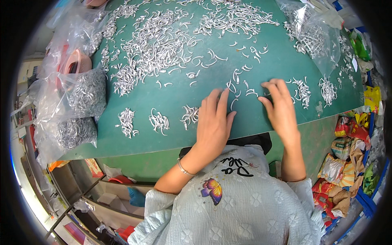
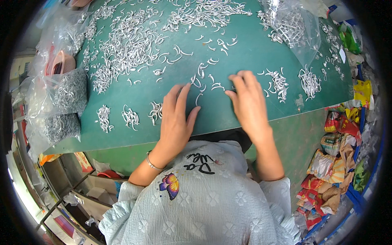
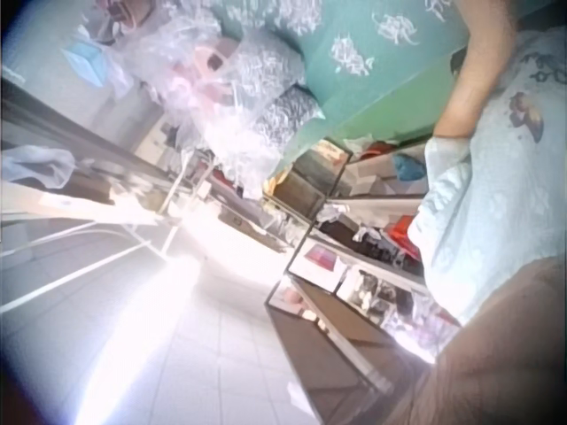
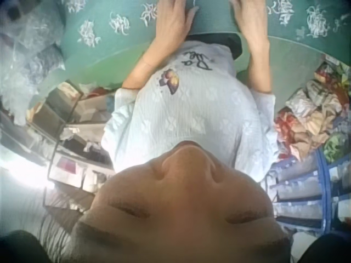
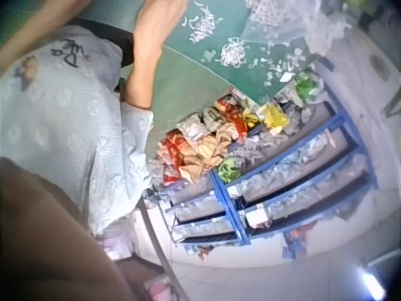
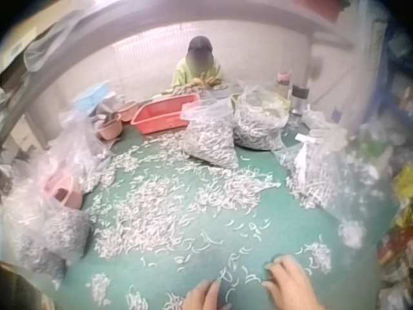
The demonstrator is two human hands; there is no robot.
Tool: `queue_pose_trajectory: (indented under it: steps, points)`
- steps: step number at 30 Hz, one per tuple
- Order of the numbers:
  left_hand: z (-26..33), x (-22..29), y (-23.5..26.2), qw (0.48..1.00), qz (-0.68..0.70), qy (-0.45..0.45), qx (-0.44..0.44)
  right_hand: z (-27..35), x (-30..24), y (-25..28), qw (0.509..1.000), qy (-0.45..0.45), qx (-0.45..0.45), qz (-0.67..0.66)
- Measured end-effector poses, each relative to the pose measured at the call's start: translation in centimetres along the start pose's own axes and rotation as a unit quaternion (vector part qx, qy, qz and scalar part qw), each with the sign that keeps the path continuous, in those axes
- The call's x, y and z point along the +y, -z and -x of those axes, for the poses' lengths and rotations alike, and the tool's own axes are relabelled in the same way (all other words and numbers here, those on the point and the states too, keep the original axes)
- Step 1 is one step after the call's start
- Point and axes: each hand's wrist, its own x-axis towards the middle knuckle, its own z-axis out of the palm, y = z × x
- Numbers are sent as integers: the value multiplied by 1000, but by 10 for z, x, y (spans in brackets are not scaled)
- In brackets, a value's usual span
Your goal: The person sorts silver metal hooks by hand on a green workbench, picking them individually from a central pile and placing them into separate groups or into plastic bags.
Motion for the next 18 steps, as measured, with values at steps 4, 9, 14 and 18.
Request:
queue_pose_trajectory:
  steps: [4, 9, 14, 18]
  points:
    - [-19, 3, -11, 998, -49, -27, -4, -3, -4, -5, 991, 36, -49, -120]
    - [-12, -9, -10, 998, 1, -41, -37, -33, -7, -7, 994, 105, 33, -18]
    - [-8, -4, -7, 998, 52, -43, -19, -42, -23, -33, 989, 124, -8, 74]
    - [-6, -6, 6, 997, 51, -43, 32, -22, -25, -1, 992, 121, -22, 31]
